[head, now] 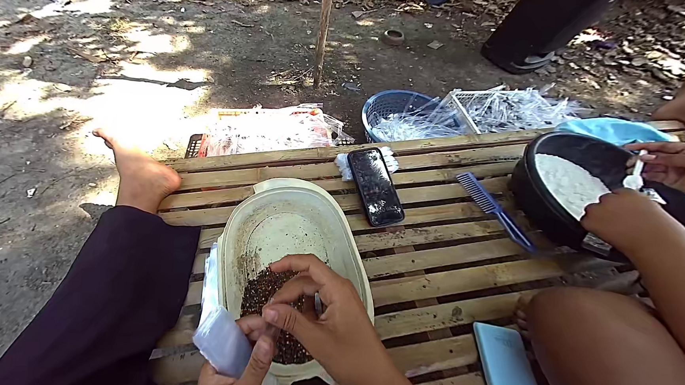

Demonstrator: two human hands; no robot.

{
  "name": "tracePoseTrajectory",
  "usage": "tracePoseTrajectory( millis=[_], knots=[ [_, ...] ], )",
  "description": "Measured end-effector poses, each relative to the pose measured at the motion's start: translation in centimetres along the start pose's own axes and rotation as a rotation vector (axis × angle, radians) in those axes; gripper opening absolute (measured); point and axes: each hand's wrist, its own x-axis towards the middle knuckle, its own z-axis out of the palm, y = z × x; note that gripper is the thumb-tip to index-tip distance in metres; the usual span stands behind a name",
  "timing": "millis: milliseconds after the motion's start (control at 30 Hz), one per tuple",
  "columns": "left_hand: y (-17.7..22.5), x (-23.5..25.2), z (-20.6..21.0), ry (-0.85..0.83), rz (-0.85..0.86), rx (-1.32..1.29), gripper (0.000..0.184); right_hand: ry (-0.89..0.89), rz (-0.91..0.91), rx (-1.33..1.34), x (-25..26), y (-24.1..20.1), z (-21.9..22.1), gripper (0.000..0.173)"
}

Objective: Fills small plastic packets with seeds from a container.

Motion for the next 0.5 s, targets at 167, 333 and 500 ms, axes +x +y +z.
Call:
tracePoseTrajectory(
  millis=[167,333,500],
  knots=[
    [-0.2,-0.1,0.2,0.032,-0.001,-0.056,0.013,0.086,-0.097,-0.005,-0.1,-0.1,0.1,0.026],
    [0.0,0.6,0.0,0.277,-0.147,-0.255,0.037,0.148,-0.251,-0.044,-0.1,-1.0,-0.5,0.016],
    [-1.0,0.8,-4.9,0.298,-0.220,-0.453,0.047,0.337,-0.369,-0.026,-0.3,-3.2,-1.4,0.013]
  ],
)
